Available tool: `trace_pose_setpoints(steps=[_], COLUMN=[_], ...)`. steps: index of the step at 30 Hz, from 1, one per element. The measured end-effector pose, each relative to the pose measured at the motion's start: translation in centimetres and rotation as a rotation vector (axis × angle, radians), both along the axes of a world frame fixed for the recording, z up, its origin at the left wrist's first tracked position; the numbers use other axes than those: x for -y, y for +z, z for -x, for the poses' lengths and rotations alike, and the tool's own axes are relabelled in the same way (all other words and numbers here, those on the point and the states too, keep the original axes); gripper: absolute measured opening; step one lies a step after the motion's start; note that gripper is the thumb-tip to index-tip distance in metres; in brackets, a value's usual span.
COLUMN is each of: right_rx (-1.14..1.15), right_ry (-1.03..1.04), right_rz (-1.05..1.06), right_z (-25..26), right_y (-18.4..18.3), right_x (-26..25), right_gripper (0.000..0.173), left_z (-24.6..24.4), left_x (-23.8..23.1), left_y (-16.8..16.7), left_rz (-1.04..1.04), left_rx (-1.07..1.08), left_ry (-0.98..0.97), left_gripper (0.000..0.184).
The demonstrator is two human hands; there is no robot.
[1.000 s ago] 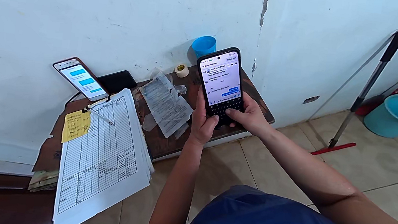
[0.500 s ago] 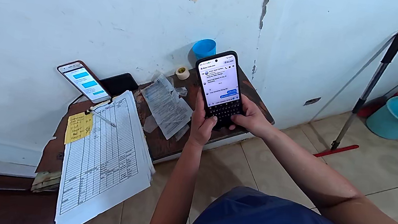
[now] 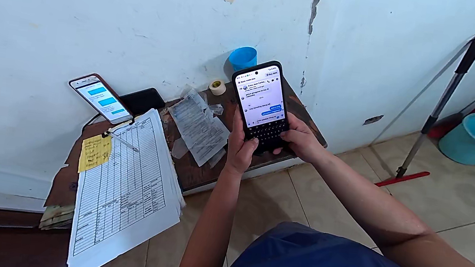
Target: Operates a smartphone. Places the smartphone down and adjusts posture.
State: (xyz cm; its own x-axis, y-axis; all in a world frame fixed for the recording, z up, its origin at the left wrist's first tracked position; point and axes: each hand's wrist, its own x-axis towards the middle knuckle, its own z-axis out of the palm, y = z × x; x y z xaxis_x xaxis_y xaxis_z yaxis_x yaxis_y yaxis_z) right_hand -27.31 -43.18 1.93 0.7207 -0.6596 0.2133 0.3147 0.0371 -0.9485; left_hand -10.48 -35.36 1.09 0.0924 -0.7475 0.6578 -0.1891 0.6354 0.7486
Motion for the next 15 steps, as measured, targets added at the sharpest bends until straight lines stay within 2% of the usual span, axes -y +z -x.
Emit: trace_pose_setpoints(steps=[15], right_rx=[0.031], right_ry=[0.069], right_rz=[0.002], right_z=[0.18], right_y=[-0.3], right_x=[0.39], right_gripper=[0.043], left_z=[-0.05], left_x=[-0.01], left_y=[0.02], left_rz=[-0.013], left_rx=[-0.002], left_ry=[0.011], left_gripper=[0.082])
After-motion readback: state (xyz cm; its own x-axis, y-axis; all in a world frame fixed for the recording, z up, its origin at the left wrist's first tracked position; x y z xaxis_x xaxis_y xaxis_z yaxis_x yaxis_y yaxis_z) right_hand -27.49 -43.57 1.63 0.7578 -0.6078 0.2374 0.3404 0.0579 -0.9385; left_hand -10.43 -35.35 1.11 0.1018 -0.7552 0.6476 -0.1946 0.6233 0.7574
